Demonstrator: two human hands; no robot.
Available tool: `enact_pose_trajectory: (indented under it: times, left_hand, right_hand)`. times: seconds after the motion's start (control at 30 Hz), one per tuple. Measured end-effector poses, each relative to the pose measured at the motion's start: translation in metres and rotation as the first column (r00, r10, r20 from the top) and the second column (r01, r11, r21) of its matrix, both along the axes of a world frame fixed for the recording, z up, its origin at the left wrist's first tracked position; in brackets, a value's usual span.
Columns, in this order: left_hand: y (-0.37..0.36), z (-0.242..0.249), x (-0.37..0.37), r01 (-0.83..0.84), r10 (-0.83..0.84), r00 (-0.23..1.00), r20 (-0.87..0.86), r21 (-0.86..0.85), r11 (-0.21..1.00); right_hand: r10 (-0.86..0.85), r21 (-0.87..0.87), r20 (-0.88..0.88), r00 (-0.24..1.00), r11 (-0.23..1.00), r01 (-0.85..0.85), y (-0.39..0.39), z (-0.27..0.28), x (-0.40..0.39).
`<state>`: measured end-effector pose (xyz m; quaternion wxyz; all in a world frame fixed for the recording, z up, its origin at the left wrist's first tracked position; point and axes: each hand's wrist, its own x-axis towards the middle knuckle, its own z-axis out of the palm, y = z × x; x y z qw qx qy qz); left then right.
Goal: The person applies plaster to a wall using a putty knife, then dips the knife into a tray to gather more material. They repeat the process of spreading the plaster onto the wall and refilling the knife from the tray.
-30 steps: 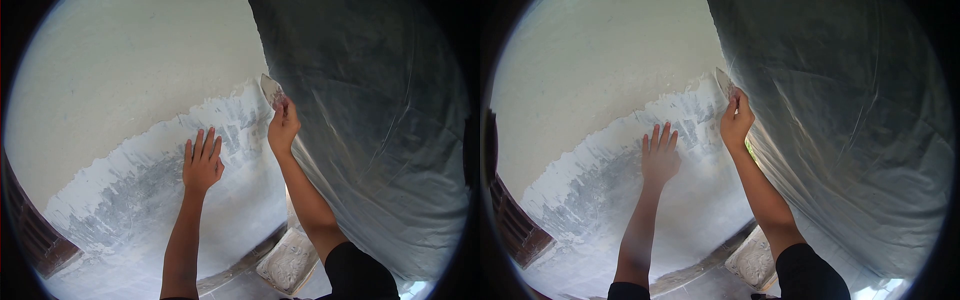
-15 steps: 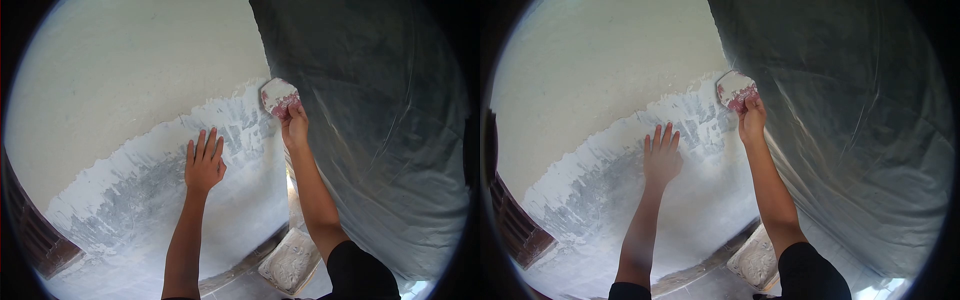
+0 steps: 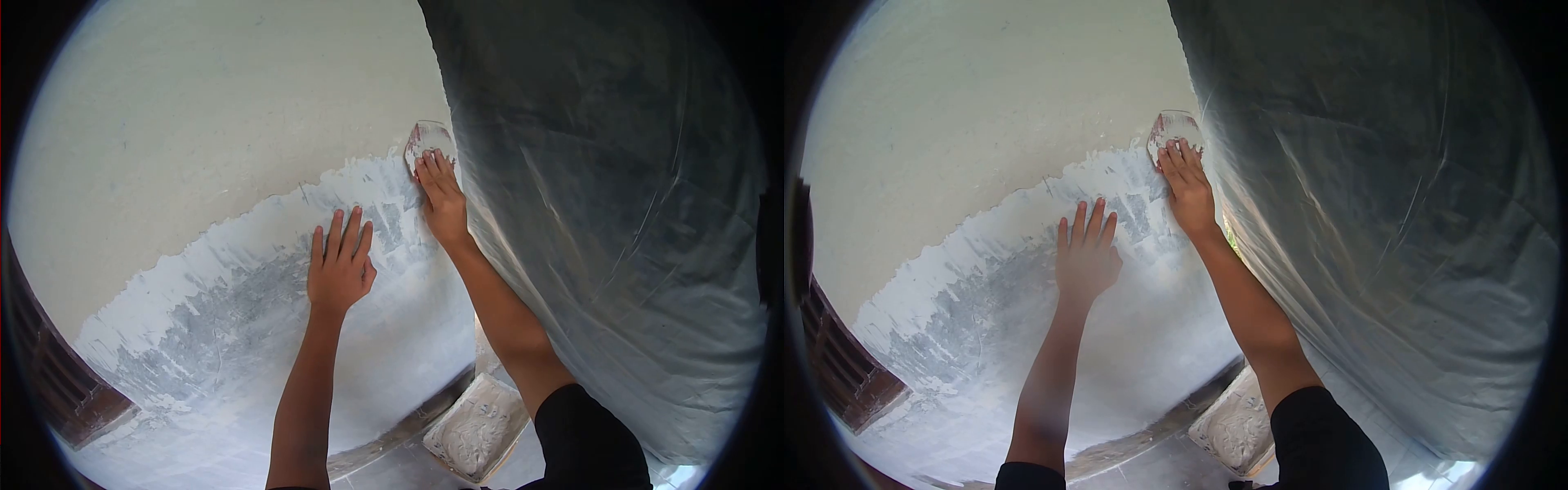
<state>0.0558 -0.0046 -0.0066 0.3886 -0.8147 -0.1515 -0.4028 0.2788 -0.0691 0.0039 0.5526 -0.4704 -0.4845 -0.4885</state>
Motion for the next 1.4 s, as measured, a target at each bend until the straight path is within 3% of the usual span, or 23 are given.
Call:
enact_pose_trajectory:
  times: [0.23, 0.4, 0.53, 0.6, 0.67, 0.73, 0.77, 0.8, 0.87, 0.93, 0.97, 1.1, 1.13, 1.17, 1.27, 1.3, 1.33, 1.4]
  left_hand:
    - [0.0, 0.001, -0.001, -0.058, 0.058, 0.998, 0.001, 0.046, 0.997]
    - [0.0, 0.0, -0.005, -0.003, 0.001, 0.999, -0.032, -0.07, 0.998]
    - [-0.005, -0.001, -0.004, 0.068, -0.07, 0.997, -0.024, -0.088, 0.994]
    - [-0.013, -0.01, -0.005, 0.098, -0.101, 0.995, -0.016, -0.138, 0.986]
    - [-0.027, -0.035, -0.006, 0.134, -0.139, 0.99, -0.017, -0.185, 0.974]
    - [-0.042, -0.075, -0.008, 0.19, -0.213, 0.976, -0.047, -0.297, 0.936]
    - [-0.053, -0.098, -0.011, 0.217, -0.252, 0.967, -0.049, -0.363, 0.906]
    - [-0.061, -0.124, -0.014, 0.205, -0.25, 0.966, -0.064, -0.397, 0.894]
    - [-0.083, -0.173, -0.023, 0.194, -0.318, 0.944, -0.089, -0.631, 0.751]
    - [-0.105, -0.214, -0.035, 0.198, -0.336, 0.94, -0.061, -0.703, 0.683]
    - [-0.115, -0.239, -0.042, 0.159, -0.347, 0.935, -0.072, -0.791, 0.591]
    - [-0.155, -0.316, -0.07, -0.022, -0.333, 0.934, -0.128, -0.952, 0.307]
    - [-0.165, -0.332, -0.078, -0.079, -0.32, 0.935, -0.152, -0.97, 0.228]
    - [-0.173, -0.35, -0.087, -0.032, -0.32, 0.941, -0.113, -0.968, 0.248]
    - [-0.199, -0.385, -0.111, -0.126, -0.291, 0.943, -0.162, -0.982, 0.139]
    - [-0.207, -0.393, -0.121, -0.218, -0.299, 0.923, -0.243, -0.969, 0.115]
    - [-0.213, -0.403, -0.128, -0.231, -0.301, 0.92, -0.25, -0.968, 0.098]
    - [-0.225, -0.421, -0.143, -0.281, -0.302, 0.909, -0.288, -0.957, 0.066]
  right_hand:
    - [-0.011, -0.075, -0.01, 1.0, 0.997, 0.01, -0.02, -0.046, -0.02]
    - [0.145, 0.061, -0.224, 0.964, 0.989, -0.134, -0.059, -0.062, -0.041]
    - [0.186, 0.021, -0.412, 0.892, 0.981, -0.195, -0.095, -0.084, -0.054]
    - [0.334, 0.085, -0.663, 0.67, 0.922, -0.377, -0.108, -0.102, -0.057]
    - [0.402, 0.143, -0.695, 0.597, 0.89, -0.433, -0.114, -0.126, -0.056]
    - [0.593, 0.368, -0.758, 0.271, 0.733, -0.572, -0.125, -0.154, -0.058]
    - [0.602, 0.425, -0.786, 0.145, 0.695, -0.579, -0.132, -0.168, -0.061]
    - [0.576, 0.416, -0.808, 0.125, 0.707, -0.572, -0.139, -0.184, -0.063]
    - [0.528, 0.419, -0.849, 0.005, 0.68, -0.602, -0.155, -0.223, -0.067]
    - [0.436, 0.395, -0.896, -0.08, 0.701, -0.594, -0.175, -0.258, -0.075]
    - [0.374, 0.382, -0.916, -0.142, 0.709, -0.593, -0.185, -0.276, -0.08]
    - [0.261, 0.308, -0.951, -0.167, 0.734, -0.606, -0.22, -0.354, -0.103]
    - [0.162, 0.227, -0.974, -0.16, 0.759, -0.61, -0.228, -0.371, -0.112]
    - [0.066, 0.145, -0.987, -0.149, 0.774, -0.616, -0.235, -0.384, -0.12]
    - [-0.149, -0.028, -0.981, -0.125, 0.746, -0.666, -0.258, -0.42, -0.151]
    - [-0.259, -0.205, -0.966, 0.024, 0.702, -0.682, -0.265, -0.439, -0.158]
    - [-0.276, -0.208, -0.961, 0.012, 0.697, -0.687, -0.269, -0.448, -0.167]
    - [-0.343, -0.338, -0.93, 0.132, 0.657, -0.674, -0.28, -0.466, -0.187]
